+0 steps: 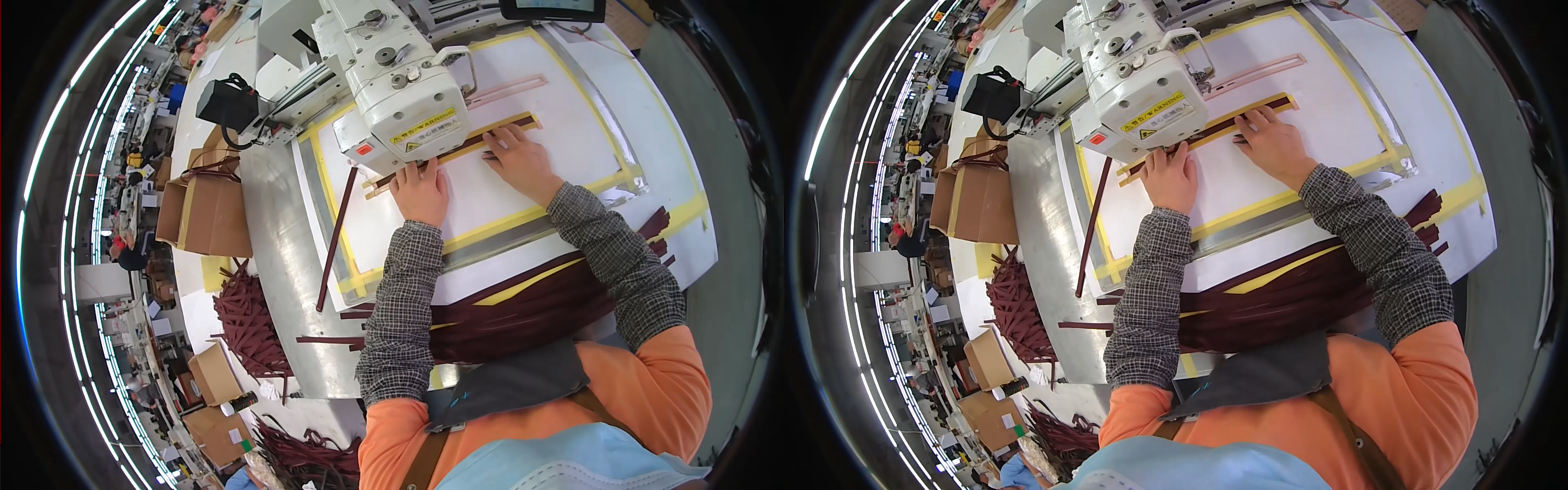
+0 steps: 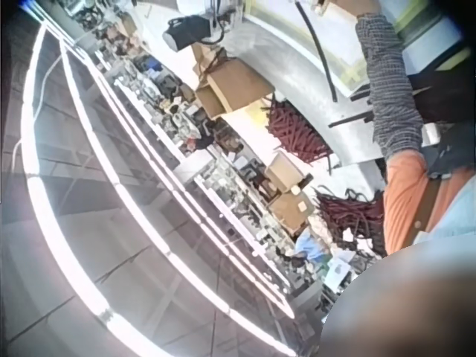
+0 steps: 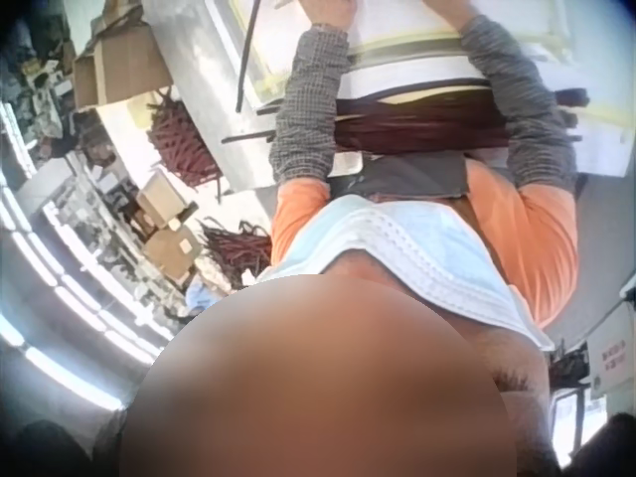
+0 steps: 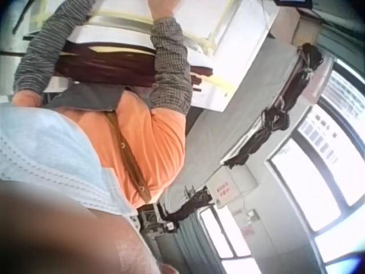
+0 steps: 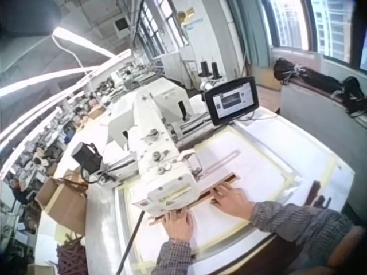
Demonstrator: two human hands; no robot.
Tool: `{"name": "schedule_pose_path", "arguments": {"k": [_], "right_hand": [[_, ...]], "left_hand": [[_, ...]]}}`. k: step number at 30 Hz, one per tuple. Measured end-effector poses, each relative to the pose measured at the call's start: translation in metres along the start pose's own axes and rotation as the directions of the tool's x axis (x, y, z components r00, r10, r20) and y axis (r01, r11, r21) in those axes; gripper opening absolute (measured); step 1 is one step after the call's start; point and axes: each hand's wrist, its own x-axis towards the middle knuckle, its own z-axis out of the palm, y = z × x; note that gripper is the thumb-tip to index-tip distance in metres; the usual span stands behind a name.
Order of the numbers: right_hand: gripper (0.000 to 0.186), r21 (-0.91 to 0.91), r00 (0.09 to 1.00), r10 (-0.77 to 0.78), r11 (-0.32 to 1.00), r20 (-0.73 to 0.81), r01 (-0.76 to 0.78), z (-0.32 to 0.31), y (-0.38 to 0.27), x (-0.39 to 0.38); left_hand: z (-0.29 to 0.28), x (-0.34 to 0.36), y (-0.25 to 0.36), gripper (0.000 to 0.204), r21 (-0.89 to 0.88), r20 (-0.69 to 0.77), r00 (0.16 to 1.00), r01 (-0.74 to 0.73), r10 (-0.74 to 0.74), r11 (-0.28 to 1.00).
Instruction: Positioning and aligning leather straps onto a sewing template on an industrial machine.
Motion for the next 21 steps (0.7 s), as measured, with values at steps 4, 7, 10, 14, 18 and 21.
{"name": "schedule_pose_path", "arguments": {"k": [4, 7, 10, 14, 18, 21], "right_hand": [[0.045, 0.003, 1.0, 0.004, 1.0, 0.004, -0.004, 0.006, -0.009, 0.002], [0.044, 0.032, 0.999, 0.017, 0.999, 0.039, -0.018, 0.005, -0.015, 0.003], [0.045, 0.057, 0.999, 0.023, 0.998, 0.038, -0.025, 0.005, -0.02, 0.006], [0.045, 0.074, 0.999, -0.011, 0.997, 0.049, 0.007, 0.006, -0.018, 0.007], [0.041, 0.044, 0.994, -0.104, 0.994, 0.021, 0.103, 0.004, 0.002, 0.009], [0.039, 0.006, 0.994, -0.105, 0.994, 0.037, 0.105, -0.003, 0.022, 0.006]], "left_hand": [[0.003, -0.001, 0.008, 0.037, -0.01, -0.01, 1.0, 0.019, -0.019, 1.0], [0.002, -0.003, 0.006, 0.038, 0.009, -0.036, 0.999, 0.0, 0.0, 1.0], [-0.002, -0.006, 0.0, 0.038, 0.019, -0.052, 0.999, -0.012, 0.013, 1.0], [-0.009, -0.007, -0.007, 0.038, -0.005, -0.043, 0.999, -0.011, 0.011, 1.0], [-0.015, -0.011, -0.019, 0.038, -0.002, -0.039, 0.999, 0.007, -0.008, 1.0], [-0.019, -0.013, -0.025, 0.038, -0.003, -0.038, 0.999, 0.002, -0.002, 1.0]]}}
